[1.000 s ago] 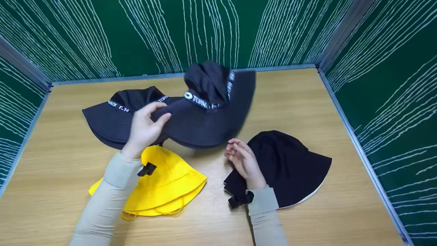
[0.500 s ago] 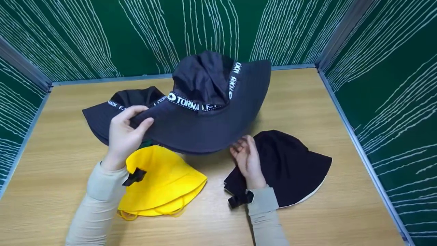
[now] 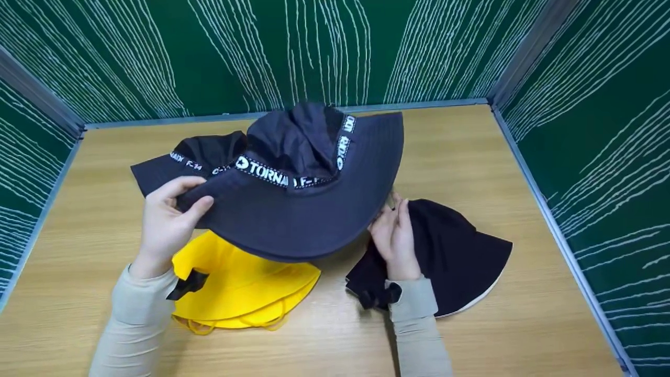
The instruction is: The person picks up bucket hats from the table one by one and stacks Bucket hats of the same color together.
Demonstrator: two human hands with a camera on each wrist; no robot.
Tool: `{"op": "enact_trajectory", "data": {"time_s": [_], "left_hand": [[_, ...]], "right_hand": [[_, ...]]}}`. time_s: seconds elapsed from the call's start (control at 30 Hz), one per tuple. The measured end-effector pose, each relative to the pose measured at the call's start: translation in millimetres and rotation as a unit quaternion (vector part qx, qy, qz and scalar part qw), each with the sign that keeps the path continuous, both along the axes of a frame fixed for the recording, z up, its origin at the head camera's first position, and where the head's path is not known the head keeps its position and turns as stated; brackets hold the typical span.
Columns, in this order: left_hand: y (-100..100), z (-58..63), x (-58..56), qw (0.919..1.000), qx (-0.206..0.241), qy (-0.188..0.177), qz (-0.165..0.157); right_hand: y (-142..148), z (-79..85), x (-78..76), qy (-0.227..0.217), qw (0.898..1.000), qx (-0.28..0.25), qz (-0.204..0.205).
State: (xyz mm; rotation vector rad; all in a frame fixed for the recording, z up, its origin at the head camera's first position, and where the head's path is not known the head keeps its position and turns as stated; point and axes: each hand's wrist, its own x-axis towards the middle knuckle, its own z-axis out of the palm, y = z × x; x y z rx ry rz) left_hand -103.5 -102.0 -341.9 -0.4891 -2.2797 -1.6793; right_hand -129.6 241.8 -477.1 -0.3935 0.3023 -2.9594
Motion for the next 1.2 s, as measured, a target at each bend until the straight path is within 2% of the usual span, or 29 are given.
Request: {"op": "enact_trajectory", "data": {"time_s": [0.1,0.2,0.3,0.37,0.53,0.63,0.77,0.87,0.93,1.03,1.1,1.2], "left_hand": [[-4,-3.1,1.8,0.9999,-0.002,-0.013,0.001],[-8,-6.9,2.9,0.9996,-0.009,-0.026,0.010],[-13,-11.2,3.1,0.9988,-0.020,-0.041,0.017],[-15,-13.2,3.5,0.9981,-0.026,-0.054,0.015],[-19,-16.6,3.6,0.9955,-0.007,-0.094,0.001],[-22,-17.2,3.9,0.9932,0.011,-0.113,-0.022],[-29,-20.4,4.8,0.9880,0.044,-0.117,-0.090],[-32,-26.3,6.3,0.9793,0.082,-0.123,-0.139],[-32,-31.6,7.9,0.9741,0.107,-0.134,-0.147],[-26,-42.1,9.1,0.9660,0.153,-0.151,-0.144],[-19,-48.9,9.6,0.9603,0.177,-0.162,-0.143],[-6,-58.1,10.4,0.9522,0.203,-0.163,-0.160]], "right_hand": [[0,3.0,0.5,0.006,1.000,0.000,0.011],[-1,7.2,3.5,-0.008,0.998,0.061,-0.004],[-5,11.9,5.1,-0.044,0.991,0.124,-0.030],[-7,13.7,5.7,-0.066,0.986,0.146,-0.049],[-11,12.5,5.3,-0.084,0.987,0.119,-0.073],[-14,12.9,5.5,-0.078,0.990,0.084,-0.081],[-20,15.1,6.5,-0.055,0.995,0.022,-0.086],[-26,18.8,6.9,-0.041,0.995,-0.008,-0.086],[-30,21.7,6.7,-0.037,0.995,-0.025,-0.084],[-36,26.8,6.4,-0.030,0.995,-0.053,-0.079],[-40,30.3,6.7,-0.025,0.994,-0.066,-0.081],[-48,35.0,7.5,-0.026,0.993,-0.072,-0.095]]}}
